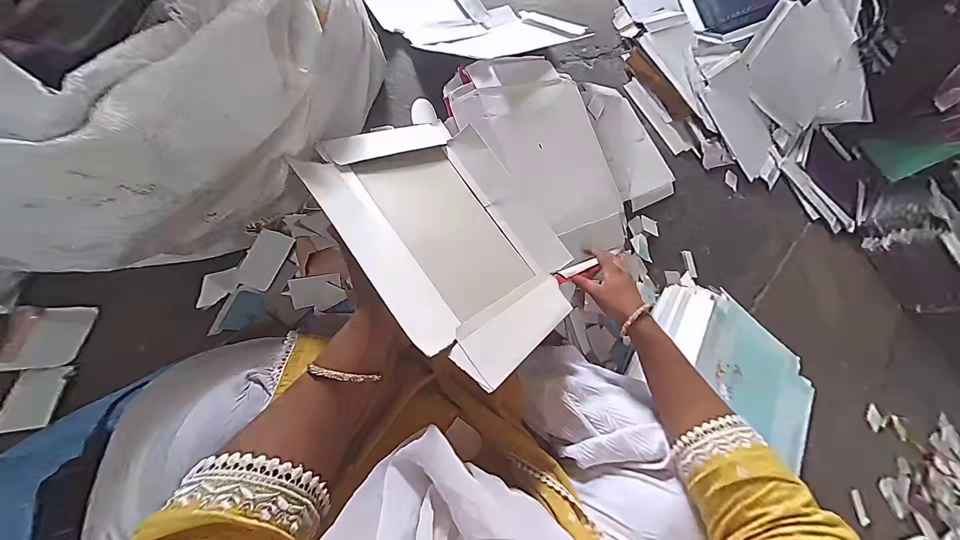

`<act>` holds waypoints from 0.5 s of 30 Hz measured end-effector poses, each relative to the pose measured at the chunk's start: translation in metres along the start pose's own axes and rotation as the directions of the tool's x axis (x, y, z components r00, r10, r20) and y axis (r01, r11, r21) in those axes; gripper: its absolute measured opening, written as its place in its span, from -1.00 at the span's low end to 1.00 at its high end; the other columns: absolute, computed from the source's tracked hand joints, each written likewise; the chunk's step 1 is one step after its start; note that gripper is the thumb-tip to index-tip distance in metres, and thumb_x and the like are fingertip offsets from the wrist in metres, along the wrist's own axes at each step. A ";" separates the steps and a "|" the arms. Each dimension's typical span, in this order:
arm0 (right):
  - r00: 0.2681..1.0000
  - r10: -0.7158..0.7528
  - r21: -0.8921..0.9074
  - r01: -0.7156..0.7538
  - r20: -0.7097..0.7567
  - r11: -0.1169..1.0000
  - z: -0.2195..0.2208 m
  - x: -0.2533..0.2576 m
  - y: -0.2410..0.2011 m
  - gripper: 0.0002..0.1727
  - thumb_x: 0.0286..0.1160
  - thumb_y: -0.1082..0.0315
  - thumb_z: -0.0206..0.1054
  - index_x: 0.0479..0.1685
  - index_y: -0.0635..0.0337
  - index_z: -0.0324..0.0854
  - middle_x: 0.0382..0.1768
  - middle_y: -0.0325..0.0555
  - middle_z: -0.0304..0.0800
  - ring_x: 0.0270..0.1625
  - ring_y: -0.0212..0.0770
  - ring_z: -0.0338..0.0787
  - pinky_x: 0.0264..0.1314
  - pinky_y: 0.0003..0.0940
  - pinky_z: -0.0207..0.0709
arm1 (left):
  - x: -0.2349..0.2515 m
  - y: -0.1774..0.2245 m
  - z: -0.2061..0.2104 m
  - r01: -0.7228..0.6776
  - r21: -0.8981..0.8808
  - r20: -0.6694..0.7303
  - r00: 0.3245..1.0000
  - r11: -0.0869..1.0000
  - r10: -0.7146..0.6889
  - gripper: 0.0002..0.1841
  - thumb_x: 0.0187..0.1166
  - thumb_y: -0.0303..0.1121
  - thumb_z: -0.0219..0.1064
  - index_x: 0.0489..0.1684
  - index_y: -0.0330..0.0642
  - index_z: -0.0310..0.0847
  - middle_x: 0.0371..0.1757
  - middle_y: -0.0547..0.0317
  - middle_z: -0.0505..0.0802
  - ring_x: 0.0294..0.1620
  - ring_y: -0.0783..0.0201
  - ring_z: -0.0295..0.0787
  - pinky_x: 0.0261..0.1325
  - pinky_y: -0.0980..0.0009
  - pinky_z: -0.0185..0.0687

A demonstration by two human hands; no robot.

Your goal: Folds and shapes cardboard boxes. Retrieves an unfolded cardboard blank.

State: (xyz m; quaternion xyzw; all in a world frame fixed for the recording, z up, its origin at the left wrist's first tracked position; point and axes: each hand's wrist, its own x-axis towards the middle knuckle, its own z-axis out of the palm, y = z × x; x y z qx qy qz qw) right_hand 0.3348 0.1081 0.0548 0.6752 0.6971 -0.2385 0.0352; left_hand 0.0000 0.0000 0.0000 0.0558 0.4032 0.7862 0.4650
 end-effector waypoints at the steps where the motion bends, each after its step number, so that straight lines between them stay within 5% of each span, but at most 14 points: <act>1: 0.996 -0.005 -0.075 0.012 0.088 0.997 -0.002 -0.001 0.001 -0.28 0.54 0.07 0.45 0.67 0.16 0.42 0.63 0.29 0.44 0.65 0.24 0.46 0.66 0.22 0.30 | 0.003 0.019 0.016 0.035 0.082 -0.042 0.999 0.996 -0.032 -0.36 0.86 0.17 -0.51 0.68 0.13 0.22 0.46 0.34 0.66 0.40 0.50 0.61 0.39 0.37 0.61; 2: 0.988 0.001 -0.116 0.018 0.157 0.993 -0.004 -0.003 0.001 -0.30 0.57 0.08 0.42 0.66 0.20 0.43 0.65 0.26 0.43 0.67 0.22 0.45 0.68 0.20 0.27 | 0.006 0.033 0.026 0.052 0.117 -0.035 0.998 0.992 -0.048 -0.32 0.79 0.29 -0.55 0.72 0.27 0.16 0.50 0.49 0.62 0.47 0.57 0.54 0.47 0.35 0.56; 4: 0.978 0.033 -0.159 0.000 0.205 0.987 -0.009 -0.007 -0.001 -0.31 0.61 0.10 0.39 0.68 0.23 0.39 0.65 0.25 0.43 0.65 0.21 0.48 0.68 0.19 0.28 | 0.013 0.047 0.028 0.099 0.192 -0.009 0.995 0.976 -0.099 -0.40 0.78 0.31 -0.31 0.65 0.33 0.24 0.38 0.51 0.71 0.36 0.53 0.66 0.35 0.28 0.69; 5: 0.979 0.049 -0.174 -0.014 0.197 0.985 -0.011 -0.007 -0.003 -0.32 0.63 0.09 0.37 0.68 0.21 0.40 0.61 0.24 0.49 0.61 0.21 0.53 0.65 0.21 0.31 | 0.017 0.050 0.023 0.135 0.269 -0.020 0.991 0.954 -0.135 -0.48 0.82 0.18 -0.07 0.66 0.26 0.24 0.32 0.40 0.75 0.28 0.44 0.74 0.26 0.25 0.76; 7: 0.988 0.054 -0.167 -0.029 0.145 0.986 -0.014 -0.009 -0.009 -0.37 0.69 0.07 0.31 0.68 0.16 0.42 0.51 0.24 0.60 0.55 0.23 0.59 0.62 0.23 0.34 | 0.019 0.055 0.019 0.248 0.469 -0.120 0.969 0.847 -0.218 -0.25 0.68 -0.21 0.34 0.81 0.17 -0.06 0.35 0.11 0.71 0.18 0.23 0.79 0.12 0.13 0.81; 9: 0.999 -0.015 -0.079 0.017 0.035 0.997 -0.014 -0.011 -0.011 -0.45 0.74 0.13 0.24 0.64 0.16 0.48 0.48 0.22 0.65 0.53 0.18 0.63 0.64 0.14 0.36 | 0.018 0.054 0.021 0.282 0.589 -0.180 0.959 0.757 -0.217 -0.03 0.53 -0.52 0.36 0.91 0.10 -0.26 0.53 -0.10 0.56 0.28 0.10 0.73 0.18 0.05 0.75; 10: 0.997 -0.076 0.020 0.077 -0.025 0.997 -0.012 -0.010 -0.010 -0.48 0.76 0.16 0.20 0.61 0.19 0.50 0.50 0.20 0.64 0.54 0.12 0.63 0.64 0.06 0.37 | 0.017 0.053 0.023 0.262 0.613 -0.176 0.965 0.746 -0.194 -0.05 0.49 -0.61 0.33 0.89 0.04 -0.20 0.50 -0.12 0.57 0.23 0.13 0.74 0.14 0.09 0.76; 12: 0.977 -0.188 0.298 0.211 -0.103 0.931 -0.002 -0.009 -0.013 -0.48 0.76 0.20 0.16 0.59 0.27 0.50 0.61 0.19 0.51 0.62 0.02 0.55 0.66 -0.10 0.38 | 0.016 0.053 0.026 0.182 0.601 -0.101 0.983 0.778 -0.152 -0.28 0.40 -0.68 0.31 0.63 -0.17 0.15 0.11 0.04 0.74 -0.10 0.33 0.83 -0.13 0.33 0.84; 15: 0.947 -0.282 0.443 0.322 -0.155 0.837 0.014 -0.020 -0.036 -0.26 0.58 0.08 0.34 0.69 0.30 0.37 0.75 0.27 0.26 0.81 0.07 0.25 0.81 -0.07 0.19 | 0.019 0.058 0.021 0.140 0.508 0.075 0.976 0.850 -0.206 -0.40 0.33 -0.71 0.28 0.42 -0.20 0.27 -0.02 0.19 0.81 -0.14 0.39 0.87 -0.14 0.38 0.88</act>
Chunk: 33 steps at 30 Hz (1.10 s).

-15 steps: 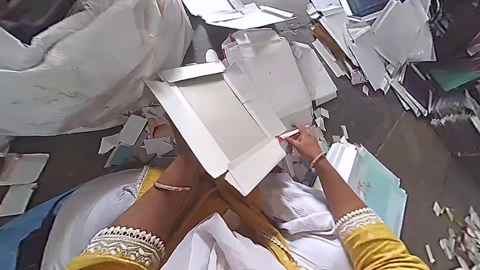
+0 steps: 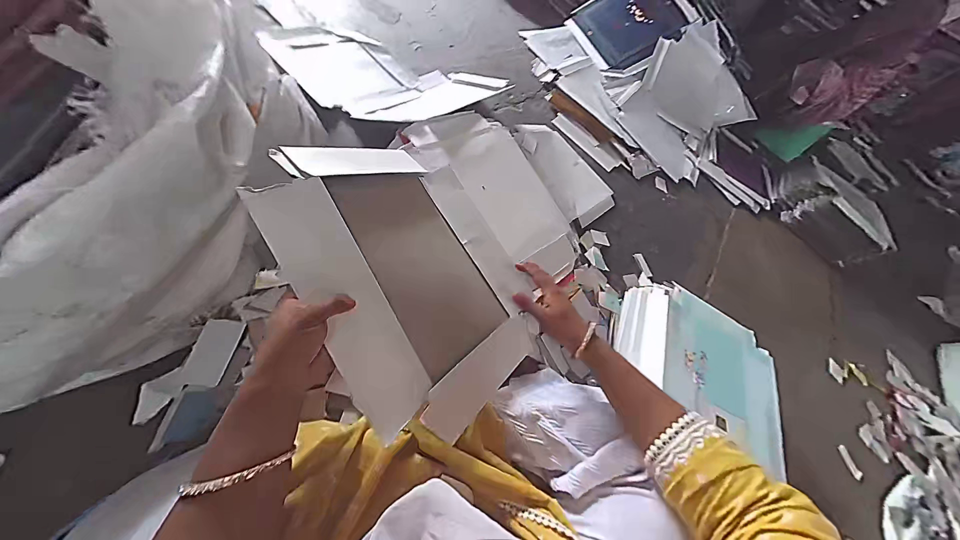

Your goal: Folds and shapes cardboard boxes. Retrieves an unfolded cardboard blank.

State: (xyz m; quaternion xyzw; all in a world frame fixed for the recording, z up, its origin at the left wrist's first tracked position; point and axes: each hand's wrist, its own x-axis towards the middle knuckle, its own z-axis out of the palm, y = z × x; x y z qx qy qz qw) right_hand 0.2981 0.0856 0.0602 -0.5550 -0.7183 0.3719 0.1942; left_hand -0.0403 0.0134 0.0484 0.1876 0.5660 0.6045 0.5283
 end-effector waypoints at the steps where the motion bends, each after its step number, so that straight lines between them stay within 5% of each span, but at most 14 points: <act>1: 1.000 -0.026 -0.027 0.026 -0.005 0.999 0.007 -0.003 -0.005 -0.11 0.46 -0.02 0.43 0.74 0.30 0.30 0.79 0.28 0.19 0.86 0.13 0.15 0.85 0.03 0.10 | -0.001 0.000 0.000 -0.006 -0.011 0.035 0.999 1.000 0.007 -0.42 0.33 -0.71 0.25 0.39 -0.17 0.29 -0.04 0.23 0.83 -0.14 0.40 0.87 -0.14 0.38 0.88; 3: 1.000 -0.018 -0.104 0.016 -0.021 0.994 0.015 -0.004 -0.009 0.19 0.20 -0.23 0.55 0.86 0.19 0.10 0.87 0.24 -0.02 0.90 0.25 -0.02 0.82 0.33 -0.04 | -0.007 0.001 0.003 -0.023 -0.042 0.085 0.996 0.999 0.027 -0.41 0.34 -0.70 0.20 0.43 -0.14 0.27 -0.01 0.28 0.82 -0.10 0.41 0.87 -0.11 0.38 0.88; 5: 0.996 0.004 -0.106 -0.013 -0.084 0.994 0.019 -0.002 -0.007 0.35 0.03 -0.23 0.64 0.91 0.15 -0.02 0.89 0.28 -0.17 0.90 0.35 -0.13 0.76 0.51 -0.14 | -0.013 0.001 0.006 -0.055 -0.111 0.127 0.990 0.992 0.069 -0.44 0.33 -0.69 0.17 0.37 -0.10 0.29 -0.05 0.33 0.86 -0.12 0.43 0.89 -0.11 0.38 0.89; 9: 0.981 0.025 0.060 -0.013 -0.192 0.998 0.012 0.002 -0.001 0.37 0.11 0.05 0.72 0.91 0.28 -0.22 0.83 0.41 -0.04 0.84 0.14 0.19 0.82 -0.07 0.18 | -0.019 0.001 0.005 -0.133 -0.240 0.248 0.949 0.961 0.194 -0.62 0.38 -0.61 0.18 0.12 0.02 0.49 -0.16 0.42 0.94 -0.15 0.47 0.91 -0.10 0.44 0.89; 11: 0.980 0.089 0.112 -0.070 -0.178 0.991 0.007 0.002 -0.005 0.31 0.21 0.21 0.69 0.92 0.23 -0.28 0.71 0.38 0.26 0.63 0.11 0.53 0.63 -0.05 0.45 | -0.019 -0.001 0.004 -0.121 -0.288 0.290 0.934 0.950 0.207 -0.70 0.48 -0.55 0.18 0.06 0.07 0.60 -0.15 0.41 0.95 -0.14 0.47 0.92 -0.07 0.44 0.89; 13: 0.981 0.124 0.134 -0.104 -0.152 0.985 0.004 0.001 -0.009 0.20 0.33 0.34 0.58 0.91 0.24 -0.29 0.67 0.37 0.35 0.51 0.13 0.66 0.53 0.00 0.56 | -0.019 -0.001 0.005 -0.104 -0.276 0.296 0.937 0.956 0.188 -0.71 0.67 -0.53 0.00 0.11 0.07 0.54 -0.10 0.45 0.94 -0.09 0.50 0.91 -0.01 0.46 0.88; 18: 0.993 0.079 0.205 -0.059 -0.090 0.977 0.015 -0.002 -0.006 0.55 -0.02 0.20 0.81 0.90 0.33 -0.46 0.77 0.47 0.08 0.76 0.17 0.33 0.78 -0.02 0.24 | -0.020 -0.003 0.003 -0.120 -0.257 0.308 0.930 0.959 0.199 -0.70 0.78 -0.50 -0.08 0.19 0.13 0.48 -0.05 0.60 0.92 0.02 0.61 0.86 0.16 0.53 0.80; 23: 0.988 0.143 0.037 -0.142 -0.052 0.989 0.019 0.003 -0.011 0.78 -0.30 -0.11 0.87 0.92 0.22 -0.59 0.67 0.52 0.25 0.60 0.28 0.51 0.61 0.14 0.42 | -0.016 -0.007 0.001 -0.181 -0.304 0.302 0.913 0.935 0.275 -0.78 0.85 -0.20 0.04 0.27 0.18 0.53 0.05 0.60 0.92 0.12 0.61 0.84 0.27 0.50 0.76; 26: 0.977 0.208 0.077 -0.211 0.048 0.975 0.017 0.000 -0.020 0.66 -0.16 -0.04 0.85 0.93 0.22 -0.46 0.72 0.40 0.24 0.70 0.17 0.42 0.72 0.09 0.31 | -0.019 -0.005 0.004 -0.194 -0.295 0.233 0.935 0.935 0.268 -0.71 0.89 -0.13 -0.13 0.36 0.16 0.42 0.09 0.69 0.88 0.17 0.70 0.78 0.31 0.56 0.72; 29: 0.961 0.217 0.292 -0.260 0.171 0.921 0.022 -0.005 -0.009 0.27 0.30 0.15 0.64 0.90 0.34 -0.27 0.78 0.36 0.15 0.79 0.07 0.29 0.83 -0.05 0.15 | -0.018 -0.009 0.010 -0.197 -0.170 0.123 0.968 0.965 0.219 -0.62 0.92 -0.08 -0.26 0.51 0.08 0.28 0.15 0.70 0.80 0.17 0.79 0.71 0.28 0.64 0.67; 31: 0.953 0.252 0.405 -0.300 0.169 0.864 0.021 -0.007 -0.008 -0.04 0.55 0.31 0.43 0.86 0.41 -0.10 0.72 0.38 0.26 0.73 0.06 0.39 0.78 -0.09 0.22 | -0.012 -0.013 0.013 -0.200 -0.010 -0.009 0.980 0.980 0.200 -0.53 0.90 -0.11 -0.11 0.69 -0.07 0.11 0.42 0.48 0.63 0.35 0.74 0.56 0.41 0.61 0.55; 33: 0.948 0.295 0.480 -0.316 0.120 0.819 0.015 -0.006 -0.011 -0.19 0.60 0.44 0.30 0.82 0.44 0.00 0.68 0.38 0.31 0.67 0.05 0.44 0.71 -0.11 0.28 | -0.001 -0.020 0.011 -0.165 0.179 -0.119 0.975 0.970 0.188 -0.26 0.76 -0.13 0.18 0.82 -0.29 -0.10 0.72 -0.10 0.32 0.60 0.36 0.34 0.59 0.35 0.33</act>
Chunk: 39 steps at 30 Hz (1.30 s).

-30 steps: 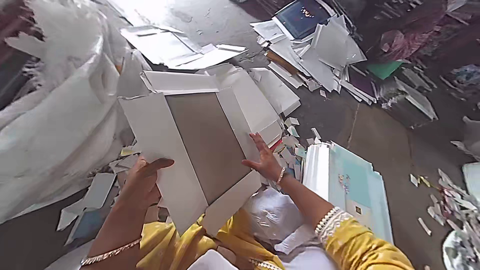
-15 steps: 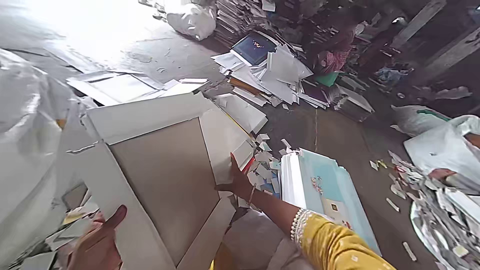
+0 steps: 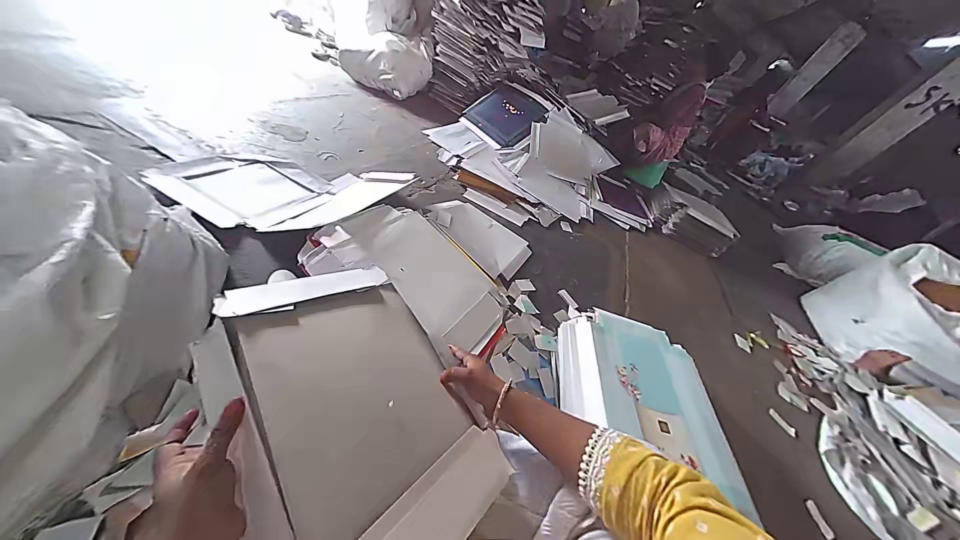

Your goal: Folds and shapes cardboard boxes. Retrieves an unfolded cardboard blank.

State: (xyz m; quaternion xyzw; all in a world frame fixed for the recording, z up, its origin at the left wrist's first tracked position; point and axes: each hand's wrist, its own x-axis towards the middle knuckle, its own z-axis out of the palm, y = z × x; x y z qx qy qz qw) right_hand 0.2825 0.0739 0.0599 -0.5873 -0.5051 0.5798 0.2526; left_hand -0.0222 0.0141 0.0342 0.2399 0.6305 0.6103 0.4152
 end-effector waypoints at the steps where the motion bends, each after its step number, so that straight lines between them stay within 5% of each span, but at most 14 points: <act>1: 0.999 -0.006 0.028 0.007 -0.033 1.000 -0.002 -0.002 -0.005 -0.21 0.59 0.48 0.28 0.81 0.44 0.03 0.67 0.38 0.33 0.64 0.03 0.47 0.68 -0.13 0.31 | 0.004 -0.004 0.000 0.036 0.042 -0.037 0.999 0.998 -0.035 -0.16 0.67 -0.17 0.31 0.83 -0.33 -0.13 0.77 -0.27 0.23 0.66 0.17 0.28 0.63 0.22 0.27; 7: 0.991 -0.071 0.067 0.078 -0.110 0.995 -0.017 -0.008 -0.023 -0.24 0.48 0.56 0.32 0.75 0.44 0.15 0.52 0.34 0.52 0.40 -0.09 0.66 0.46 -0.23 0.50 | 0.001 -0.006 0.005 0.111 0.094 0.014 0.993 0.989 -0.113 -0.11 0.56 -0.39 0.38 0.86 -0.29 -0.16 0.76 -0.35 0.22 0.63 0.03 0.29 0.61 0.14 0.24; 12: 0.975 -0.150 0.188 0.180 -0.164 0.966 -0.029 -0.019 -0.039 -0.37 0.57 0.50 0.17 0.68 0.44 0.24 0.25 0.15 0.67 0.04 -0.34 0.73 0.14 -0.42 0.63 | -0.002 -0.007 0.011 0.049 0.100 0.173 0.983 0.994 -0.066 -0.19 0.59 -0.27 0.36 0.82 -0.29 0.01 0.76 -0.29 0.28 0.69 0.02 0.31 0.64 0.09 0.31; 14: 0.960 -0.134 0.330 0.214 -0.247 0.919 -0.026 -0.027 -0.043 -0.56 0.58 0.49 0.12 0.44 0.39 0.43 -0.05 -0.05 0.74 -0.14 -0.40 0.75 -0.03 -0.44 0.68 | -0.005 -0.013 0.012 0.079 0.107 0.209 0.973 0.991 -0.100 -0.20 0.57 -0.23 0.39 0.80 -0.26 0.09 0.77 -0.25 0.30 0.70 -0.02 0.30 0.61 0.00 0.32; 15: 0.952 -0.107 0.430 0.227 -0.287 0.874 -0.026 -0.026 -0.043 -0.74 0.59 0.49 0.08 0.16 0.30 0.52 -0.26 -0.16 0.77 -0.27 -0.42 0.79 -0.16 -0.46 0.72 | -0.007 -0.015 0.014 0.087 0.132 0.215 0.970 0.987 -0.114 -0.19 0.54 -0.23 0.41 0.80 -0.24 0.10 0.76 -0.24 0.31 0.69 -0.03 0.31 0.58 -0.05 0.33; 17: 0.951 -0.053 0.602 0.236 -0.306 0.763 -0.028 -0.023 -0.041 -0.84 0.66 0.45 -0.02 -0.11 0.16 0.48 -0.44 -0.22 0.77 -0.38 -0.39 0.82 -0.30 -0.44 0.74 | -0.009 -0.019 0.018 0.098 0.180 0.213 0.968 0.979 -0.136 -0.16 0.53 -0.23 0.43 0.82 -0.21 0.07 0.78 -0.25 0.25 0.71 -0.09 0.25 0.54 -0.14 0.33; 24: 0.948 0.144 0.715 0.110 -0.285 0.690 -0.022 -0.019 -0.033 -0.80 0.72 0.32 -0.08 -0.10 0.15 0.45 -0.45 -0.10 0.73 -0.42 -0.23 0.81 -0.38 -0.27 0.72 | -0.008 -0.031 0.026 0.142 0.178 0.118 0.979 0.974 -0.164 -0.02 0.49 -0.30 0.49 0.90 -0.19 -0.15 0.85 -0.30 0.10 0.82 -0.13 0.05 0.72 -0.13 0.07; 29: 0.957 0.165 0.662 0.037 -0.240 0.749 -0.016 -0.024 -0.038 -0.81 0.62 0.51 -0.01 -0.33 0.16 0.47 -0.57 -0.12 0.69 -0.52 -0.25 0.76 -0.46 -0.32 0.69 | -0.013 -0.035 0.030 0.185 0.190 0.202 0.954 0.964 -0.222 -0.18 0.60 -0.35 0.40 0.84 -0.26 -0.01 0.77 -0.28 0.26 0.71 -0.07 0.27 0.63 -0.08 0.26; 33: 0.962 0.109 0.606 0.067 -0.249 0.793 -0.013 -0.024 -0.039 -0.78 0.52 0.65 0.10 0.05 0.27 0.42 -0.37 -0.04 0.73 -0.38 -0.23 0.81 -0.30 -0.29 0.75 | -0.020 -0.042 0.037 0.177 0.132 0.261 0.943 0.975 -0.206 -0.23 0.62 -0.38 0.35 0.82 -0.28 0.01 0.82 -0.25 0.18 0.77 -0.04 0.17 0.69 -0.01 0.18; 35: 0.965 0.054 0.610 0.118 -0.255 0.784 -0.014 -0.024 -0.040 -0.65 0.53 0.68 0.14 0.28 0.32 0.39 -0.22 -0.01 0.75 -0.27 -0.23 0.82 -0.18 -0.28 0.76 | -0.029 -0.047 0.040 -0.042 0.148 0.227 0.974 0.988 0.007 -0.27 0.57 -0.35 0.35 0.74 -0.40 0.14 0.78 -0.35 0.25 0.78 -0.11 0.16 0.71 -0.01 0.13; 36: 0.963 0.025 0.604 0.148 -0.269 0.783 -0.016 -0.024 -0.042 -0.62 0.53 0.69 0.15 0.31 0.32 0.39 -0.18 -0.02 0.75 -0.24 -0.24 0.82 -0.16 -0.30 0.76 | -0.036 -0.048 0.040 -0.258 0.203 0.215 0.953 0.944 0.215 -0.29 0.55 -0.31 0.33 0.68 -0.49 0.21 0.72 -0.43 0.34 0.77 -0.17 0.19 0.75 -0.01 0.12; 38: 0.955 -0.034 0.596 0.212 -0.295 0.774 -0.020 -0.027 -0.047 -0.59 0.49 0.71 0.17 0.32 0.31 0.42 -0.16 -0.06 0.78 -0.22 -0.29 0.83 -0.12 -0.36 0.77 | -0.051 -0.038 0.041 -0.697 0.291 0.269 0.717 0.655 0.643 -0.32 0.60 -0.11 0.28 0.56 -0.51 0.36 0.64 -0.50 0.44 0.79 -0.34 0.11 0.81 -0.13 -0.08; 39: 0.950 -0.066 0.593 0.244 -0.306 0.767 -0.022 -0.029 -0.050 -0.56 0.50 0.71 0.16 0.36 0.30 0.40 -0.12 -0.08 0.78 -0.19 -0.32 0.83 -0.09 -0.38 0.76 | -0.060 -0.029 0.040 -0.819 0.274 0.332 0.573 0.505 0.749 -0.39 0.70 -0.03 0.23 0.56 -0.33 0.39 0.67 -0.32 0.44 0.85 -0.20 0.03 0.85 -0.05 -0.18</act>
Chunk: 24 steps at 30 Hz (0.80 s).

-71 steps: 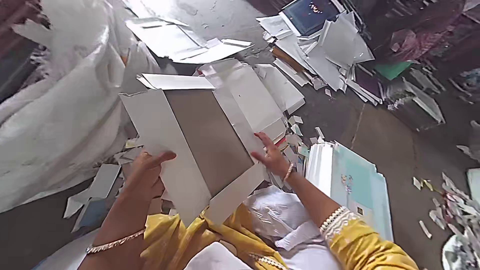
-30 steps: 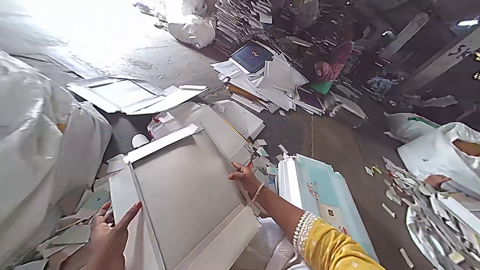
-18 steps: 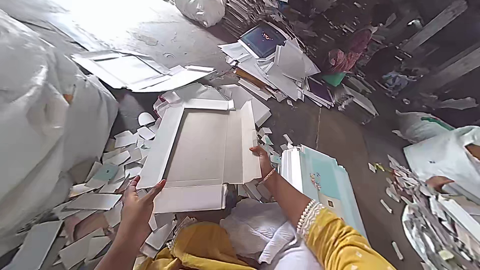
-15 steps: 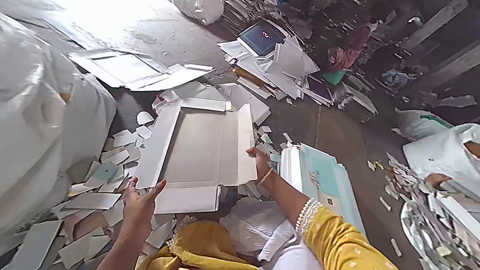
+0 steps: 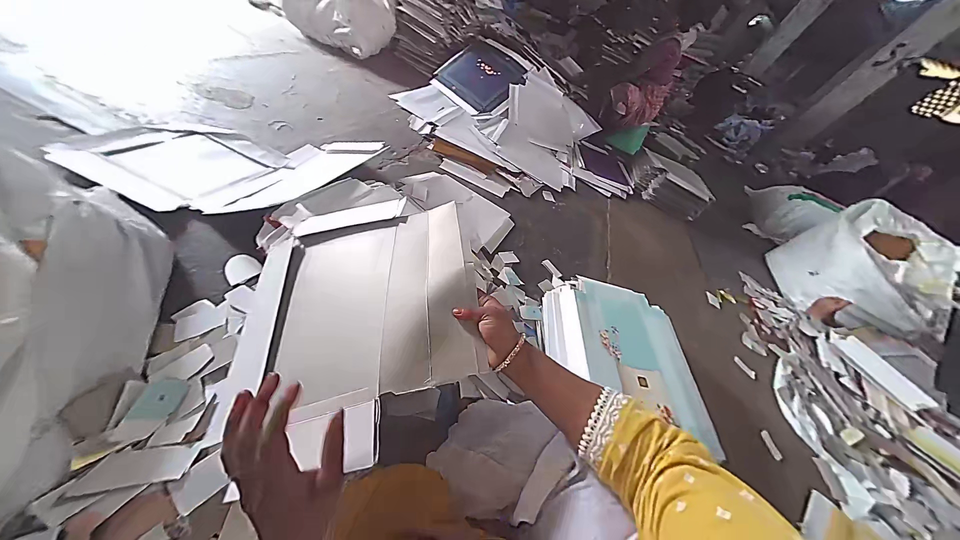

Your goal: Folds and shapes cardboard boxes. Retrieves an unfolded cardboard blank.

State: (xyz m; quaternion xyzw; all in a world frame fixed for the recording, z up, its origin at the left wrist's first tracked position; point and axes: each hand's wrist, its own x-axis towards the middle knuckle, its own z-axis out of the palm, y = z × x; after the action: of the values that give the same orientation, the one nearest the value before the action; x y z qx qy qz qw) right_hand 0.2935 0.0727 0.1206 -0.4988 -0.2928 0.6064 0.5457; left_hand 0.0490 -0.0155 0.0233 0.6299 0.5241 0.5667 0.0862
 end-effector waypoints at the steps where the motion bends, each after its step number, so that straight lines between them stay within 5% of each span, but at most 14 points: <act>1: 0.999 -0.033 0.013 0.033 0.006 0.999 0.000 -0.001 -0.004 -0.56 0.51 0.71 0.16 0.38 0.29 0.38 -0.12 -0.10 0.79 -0.19 -0.34 0.83 -0.08 -0.40 0.77 | 0.001 0.013 -0.003 -0.140 0.012 0.018 0.990 0.990 0.140 -0.48 0.76 0.01 0.18 0.53 -0.12 0.40 0.68 -0.07 0.45 0.87 0.04 0.00 0.86 0.09 -0.22; 4: 0.993 -0.117 0.074 0.119 -0.031 0.990 0.001 -0.005 -0.013 -0.55 0.57 0.70 0.14 0.43 0.28 0.32 -0.12 -0.09 0.79 -0.21 -0.33 0.85 -0.09 -0.38 0.79 | -0.007 0.043 0.003 -0.284 -0.195 0.125 0.942 0.939 0.311 -0.68 0.79 -0.05 0.17 0.34 0.07 0.55 0.46 0.32 0.67 0.69 0.39 0.33 0.77 0.32 0.08; 8: 0.969 -0.140 0.004 0.144 -0.205 0.990 -0.002 0.006 0.006 -0.43 0.64 0.60 0.19 0.65 0.25 0.22 0.24 0.07 0.68 0.11 -0.22 0.79 0.18 -0.29 0.71 | -0.025 0.025 0.024 -0.092 -0.272 0.334 0.924 0.958 0.184 -0.61 0.74 -0.12 0.24 0.27 -0.22 0.69 0.32 -0.10 0.81 0.61 0.00 0.50 0.74 0.06 0.14; 10: 0.957 -0.060 -0.028 0.054 -0.283 0.998 -0.006 0.014 0.025 -0.34 0.67 0.56 0.20 0.75 0.27 0.09 0.53 0.19 0.48 0.43 -0.07 0.63 0.45 -0.14 0.56 | -0.027 0.007 0.032 0.043 -0.227 0.412 0.910 0.973 0.056 -0.58 0.65 -0.26 0.25 0.28 -0.43 0.68 0.30 -0.33 0.79 0.47 -0.24 0.65 0.59 -0.18 0.36; 11: 0.945 -0.007 -0.029 -0.002 -0.326 1.000 -0.006 0.016 0.034 -0.37 0.64 0.57 0.23 0.70 0.32 0.14 0.52 0.22 0.48 0.44 -0.03 0.61 0.46 -0.09 0.53 | -0.027 -0.002 0.034 0.174 -0.222 0.479 0.877 0.960 -0.048 -0.53 0.68 -0.24 0.22 0.36 -0.48 0.62 0.34 -0.36 0.76 0.46 -0.21 0.66 0.57 -0.14 0.44; 13: 0.925 0.122 -0.053 -0.151 -0.359 0.987 -0.007 0.015 0.052 -0.47 0.59 0.56 0.30 0.54 0.37 0.28 0.32 0.22 0.59 0.29 -0.02 0.67 0.33 -0.07 0.58 | -0.028 -0.013 0.040 0.502 -0.269 0.580 0.766 0.822 -0.277 -0.46 0.71 -0.23 0.21 0.49 -0.53 0.47 0.43 -0.38 0.68 0.49 -0.05 0.63 0.58 0.04 0.48; 15: 0.932 0.239 -0.091 -0.272 -0.273 0.958 -0.006 0.007 0.069 -0.45 0.60 0.52 0.32 0.53 0.36 0.24 0.20 0.21 0.63 0.15 -0.04 0.72 0.21 -0.09 0.63 | -0.029 -0.017 0.044 0.785 -0.346 0.634 0.599 0.513 -0.489 -0.48 0.78 -0.27 0.10 0.57 -0.50 0.34 0.41 -0.17 0.68 0.36 0.27 0.66 0.46 0.29 0.54; 17: 0.940 0.293 -0.146 -0.318 -0.172 0.937 -0.001 -0.002 0.087 -0.48 0.58 0.50 0.37 0.46 0.37 0.29 0.05 0.14 0.71 -0.01 -0.10 0.81 0.05 -0.16 0.73 | -0.026 -0.020 0.047 0.888 -0.402 0.651 0.447 0.222 -0.613 -0.57 0.87 -0.15 -0.08 0.47 -0.28 0.35 0.08 0.20 0.77 0.03 0.46 0.76 0.12 0.38 0.72; 18: 0.944 0.309 -0.173 -0.326 -0.118 0.929 0.002 -0.008 0.095 -0.51 0.56 0.49 0.38 0.42 0.37 0.33 0.01 0.11 0.74 -0.05 -0.14 0.82 0.03 -0.18 0.73 | -0.022 -0.022 0.045 0.891 -0.433 0.668 0.420 0.138 -0.615 -0.55 0.89 -0.10 -0.15 0.51 -0.24 0.30 0.09 0.22 0.77 0.05 0.44 0.76 0.15 0.33 0.73; 20: 0.940 0.340 -0.200 -0.339 -0.030 0.919 0.007 -0.020 0.108 -0.48 0.53 0.48 0.42 0.44 0.37 0.35 0.04 0.09 0.76 -0.02 -0.16 0.84 0.08 -0.19 0.76 | -0.014 -0.025 0.041 0.865 -0.497 0.643 0.424 0.073 -0.638 -0.58 0.91 -0.11 -0.15 0.52 -0.17 0.26 0.06 0.28 0.83 0.04 0.47 0.82 0.17 0.33 0.79; 24: 0.910 0.415 -0.204 -0.404 0.010 0.892 0.010 -0.034 0.120 -0.52 0.49 0.44 0.49 0.33 0.33 0.43 -0.04 -0.01 0.78 -0.06 -0.24 0.83 0.04 -0.25 0.76 | -0.003 -0.031 0.035 0.844 -0.533 0.537 0.396 0.065 -0.745 -0.86 0.83 -0.36 0.05 0.18 -0.12 0.35 -0.27 0.42 0.81 -0.25 0.52 0.82 -0.09 0.40 0.83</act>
State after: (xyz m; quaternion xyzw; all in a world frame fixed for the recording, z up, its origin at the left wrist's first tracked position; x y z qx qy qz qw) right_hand 0.2369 0.0140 0.0262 -0.5843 -0.2543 0.6888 0.3457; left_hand 0.0599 0.0123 -0.0123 0.1706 0.4867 0.5427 0.6630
